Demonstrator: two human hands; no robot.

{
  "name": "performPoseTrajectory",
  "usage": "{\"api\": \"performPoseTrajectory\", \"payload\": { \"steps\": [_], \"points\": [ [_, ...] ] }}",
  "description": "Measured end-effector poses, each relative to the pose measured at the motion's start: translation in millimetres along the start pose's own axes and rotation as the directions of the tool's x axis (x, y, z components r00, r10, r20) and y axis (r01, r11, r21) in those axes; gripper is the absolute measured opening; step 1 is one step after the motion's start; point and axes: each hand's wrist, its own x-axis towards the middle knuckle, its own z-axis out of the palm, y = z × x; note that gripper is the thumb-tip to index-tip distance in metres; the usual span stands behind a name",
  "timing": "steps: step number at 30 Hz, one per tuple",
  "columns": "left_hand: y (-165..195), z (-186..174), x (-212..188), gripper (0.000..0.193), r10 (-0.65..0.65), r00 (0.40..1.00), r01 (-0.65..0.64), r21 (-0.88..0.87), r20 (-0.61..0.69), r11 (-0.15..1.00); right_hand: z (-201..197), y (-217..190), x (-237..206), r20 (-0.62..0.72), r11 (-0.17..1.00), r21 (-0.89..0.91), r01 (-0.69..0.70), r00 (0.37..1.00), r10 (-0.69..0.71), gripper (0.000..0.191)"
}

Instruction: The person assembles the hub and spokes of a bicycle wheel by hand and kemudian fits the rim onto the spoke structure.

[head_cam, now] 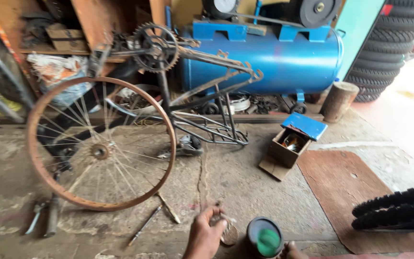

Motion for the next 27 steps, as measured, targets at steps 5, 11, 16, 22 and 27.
{"api": "performPoseTrajectory", "payload": {
  "steps": [5, 11, 16, 22, 27],
  "points": [
    [-106.0, 27.4, 28.6, 0.01, -0.013, 0.998, 0.023, 0.149, -0.066, 0.989, -18.0, 8.0, 27.3, -0.049, 0.995, -0.028, 0.101, 0.994, -0.102, 0.05],
    [-155.2, 41.7, 27.2, 0.015, -0.204, 0.97, 0.233, 0.278, -0.129, 0.932, 6.3, -49.7, -42.1, -0.059, 0.962, 0.161, 0.219, 0.975, -0.213, 0.036],
    [-156.2, 64.7, 35.2, 0.022, -0.308, 0.949, 0.312, 0.388, -0.074, 0.867, 43.7, -71.5, -91.0, 0.173, 0.949, 0.251, 0.19, 0.956, -0.237, 0.033],
    [-145.1, 62.8, 67.2, 0.035, -0.372, 0.918, 0.394, 0.42, -0.138, 0.817, 73.1, -45.0, -74.5, 0.241, 0.974, 0.223, 0.045, 0.965, -0.1, 0.028],
    [-77.9, 18.3, 111.1, 0.047, -0.105, 0.944, 0.247, 0.457, -0.314, 0.855, 101.1, -24.4, -24.0, 0.255, 0.98, 0.194, -0.046, 0.967, -0.005, 0.032]
  ]
}}
